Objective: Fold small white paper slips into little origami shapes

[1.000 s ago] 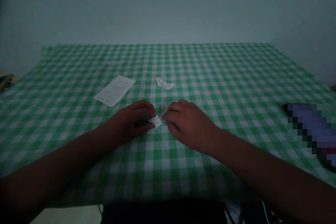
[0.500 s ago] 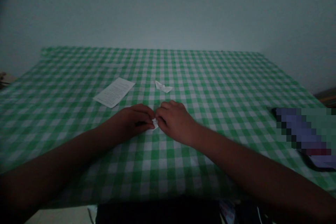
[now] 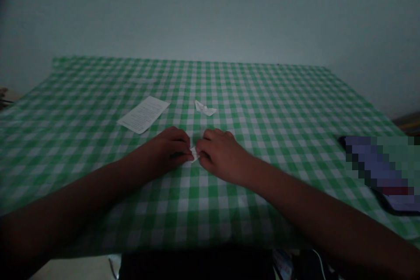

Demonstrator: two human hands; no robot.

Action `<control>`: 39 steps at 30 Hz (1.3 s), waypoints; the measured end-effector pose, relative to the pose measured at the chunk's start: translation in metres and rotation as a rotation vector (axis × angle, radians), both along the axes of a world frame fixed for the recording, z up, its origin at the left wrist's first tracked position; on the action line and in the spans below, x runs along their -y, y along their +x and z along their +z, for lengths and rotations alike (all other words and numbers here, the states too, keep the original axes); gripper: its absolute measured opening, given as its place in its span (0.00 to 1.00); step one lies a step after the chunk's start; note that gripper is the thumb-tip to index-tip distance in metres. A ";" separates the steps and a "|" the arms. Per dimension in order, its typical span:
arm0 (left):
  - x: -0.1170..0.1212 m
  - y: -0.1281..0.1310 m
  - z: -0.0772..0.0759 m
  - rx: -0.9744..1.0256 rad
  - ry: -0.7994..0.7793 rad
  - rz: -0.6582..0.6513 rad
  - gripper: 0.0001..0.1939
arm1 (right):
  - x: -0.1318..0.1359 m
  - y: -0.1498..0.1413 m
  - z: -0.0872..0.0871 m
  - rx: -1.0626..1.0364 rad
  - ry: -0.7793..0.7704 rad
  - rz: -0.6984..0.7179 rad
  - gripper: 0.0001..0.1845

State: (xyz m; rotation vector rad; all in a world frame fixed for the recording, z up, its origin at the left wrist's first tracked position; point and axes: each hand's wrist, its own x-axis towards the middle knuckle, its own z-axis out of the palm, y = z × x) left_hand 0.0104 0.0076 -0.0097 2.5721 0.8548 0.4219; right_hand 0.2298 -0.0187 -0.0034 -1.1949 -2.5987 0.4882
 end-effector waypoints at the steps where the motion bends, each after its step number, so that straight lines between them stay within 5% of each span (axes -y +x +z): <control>1: 0.000 0.000 0.000 0.002 -0.005 0.001 0.06 | 0.000 0.001 0.000 -0.017 -0.020 -0.002 0.05; 25: 0.001 -0.002 -0.004 0.039 -0.041 0.030 0.04 | -0.005 0.011 -0.001 -0.160 -0.100 -0.010 0.07; 29: 0.003 0.001 -0.005 0.058 0.008 0.025 0.05 | -0.005 0.010 -0.003 -0.273 -0.057 -0.070 0.07; 39: 0.005 0.004 -0.014 0.110 0.045 -0.015 0.03 | 0.002 -0.006 -0.012 -0.147 0.016 -0.206 0.05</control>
